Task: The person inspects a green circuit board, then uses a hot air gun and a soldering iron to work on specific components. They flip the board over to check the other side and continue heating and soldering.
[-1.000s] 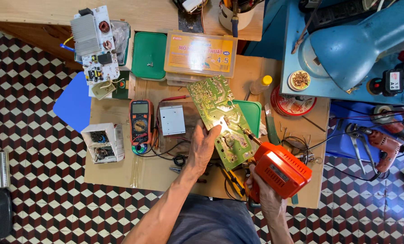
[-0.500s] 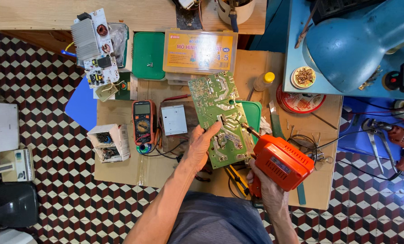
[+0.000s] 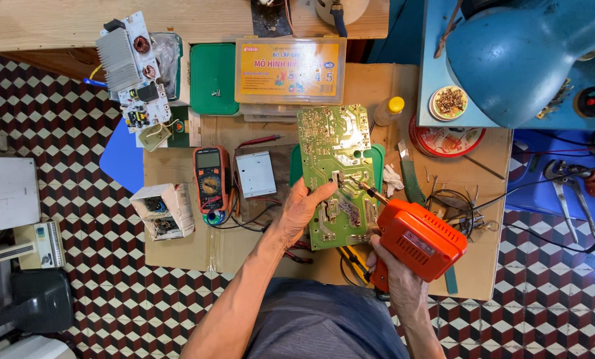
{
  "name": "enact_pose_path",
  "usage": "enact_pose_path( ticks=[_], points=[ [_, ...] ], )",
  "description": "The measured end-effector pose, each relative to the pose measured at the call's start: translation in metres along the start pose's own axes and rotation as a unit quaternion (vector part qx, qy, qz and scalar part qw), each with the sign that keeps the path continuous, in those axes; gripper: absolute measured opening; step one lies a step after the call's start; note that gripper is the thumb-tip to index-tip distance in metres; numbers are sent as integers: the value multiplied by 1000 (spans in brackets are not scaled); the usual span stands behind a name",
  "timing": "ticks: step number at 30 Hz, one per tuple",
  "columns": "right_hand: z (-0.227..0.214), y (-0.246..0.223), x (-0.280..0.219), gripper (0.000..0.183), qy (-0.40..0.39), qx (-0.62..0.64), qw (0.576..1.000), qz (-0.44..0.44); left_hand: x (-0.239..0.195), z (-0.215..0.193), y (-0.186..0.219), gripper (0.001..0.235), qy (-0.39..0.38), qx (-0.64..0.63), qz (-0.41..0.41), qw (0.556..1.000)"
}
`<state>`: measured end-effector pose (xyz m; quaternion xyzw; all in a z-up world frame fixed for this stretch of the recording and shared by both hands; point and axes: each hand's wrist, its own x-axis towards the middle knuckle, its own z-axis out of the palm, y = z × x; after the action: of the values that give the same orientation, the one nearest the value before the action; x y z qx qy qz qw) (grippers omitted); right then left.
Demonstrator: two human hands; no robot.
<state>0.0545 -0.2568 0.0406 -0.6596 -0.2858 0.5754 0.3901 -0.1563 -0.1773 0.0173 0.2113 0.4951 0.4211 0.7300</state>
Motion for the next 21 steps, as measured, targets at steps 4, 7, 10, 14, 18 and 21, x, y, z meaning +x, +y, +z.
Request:
enact_pose_path(
  ticks=[4, 7, 10, 14, 18, 21],
  points=[
    [0, 2, -2, 16, -1, 14, 1000, 18, 2, -5, -3, 42, -2, -28, -29, 999],
    [3, 1, -3, 15, 4, 25, 999, 34, 0, -12, -4, 40, -1, -116, -62, 991],
    [5, -1, -3, 17, -1, 25, 999, 31, -4, -13, -3, 42, -49, -197, -39, 978],
    [4, -4, 0, 19, 0, -12, 1000, 10, -5, -9, 2, 42, 4, -83, -47, 995],
    [5, -6, 0, 20, -15, 9, 1000, -8, -3, -1, 5, 42, 46, -19, -22, 999],
    [6, -8, 0, 20, -16, 2, 1000, 3, -1, 2, 2, 43, 63, -28, -20, 997]
  ],
)
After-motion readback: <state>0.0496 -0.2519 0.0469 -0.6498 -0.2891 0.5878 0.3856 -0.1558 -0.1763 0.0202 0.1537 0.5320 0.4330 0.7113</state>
